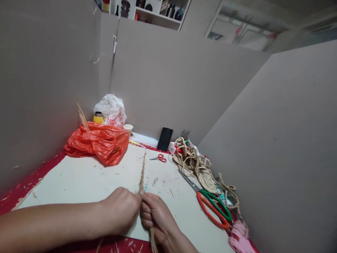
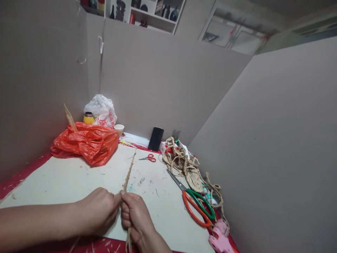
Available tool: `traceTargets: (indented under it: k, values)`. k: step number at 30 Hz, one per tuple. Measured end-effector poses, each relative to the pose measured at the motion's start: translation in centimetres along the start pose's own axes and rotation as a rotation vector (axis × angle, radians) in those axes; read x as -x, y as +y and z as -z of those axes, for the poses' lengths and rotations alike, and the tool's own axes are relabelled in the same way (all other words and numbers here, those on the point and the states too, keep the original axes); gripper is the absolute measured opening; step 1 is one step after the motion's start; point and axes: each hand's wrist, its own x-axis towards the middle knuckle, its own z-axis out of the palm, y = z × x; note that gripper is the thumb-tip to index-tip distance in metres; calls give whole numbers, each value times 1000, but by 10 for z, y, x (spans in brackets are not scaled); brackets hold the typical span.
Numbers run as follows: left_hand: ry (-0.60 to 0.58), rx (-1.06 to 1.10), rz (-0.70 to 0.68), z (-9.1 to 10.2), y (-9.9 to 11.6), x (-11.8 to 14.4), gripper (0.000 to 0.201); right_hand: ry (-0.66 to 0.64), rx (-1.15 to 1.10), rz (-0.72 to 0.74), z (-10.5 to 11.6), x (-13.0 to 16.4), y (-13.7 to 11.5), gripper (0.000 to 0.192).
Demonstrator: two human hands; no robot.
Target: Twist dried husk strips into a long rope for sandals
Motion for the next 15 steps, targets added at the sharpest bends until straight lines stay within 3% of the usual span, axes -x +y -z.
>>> traceTargets:
  k: [2, 5, 7, 9, 11, 12, 15]
  values:
    - [-71, -13, -102, 1, 11, 9, 20, -26, -8, -8, 1, 1, 0, 34]
    - [-143, 227, -134, 22, 17, 24, 20, -83, -71, -37, 3, 3, -3, 28]
    - [-120, 333, -136, 37, 9, 25, 27, -132, -130, -56, 4, 3, -6, 26]
    - [40, 564, -1, 41, -6, 15, 28, -168, -153, -68, 5, 4, -9, 27]
    - [231, 694, 182, 33, -24, -1, 18, -185, -129, -68, 6, 4, -12, 27]
    - [240, 808, 206, 24, -31, -10, 15, -192, -105, -63, 7, 4, -13, 27]
    - [-29, 1320, 208, -5, -42, -29, 23, -213, -12, -44, 9, 4, -16, 29]
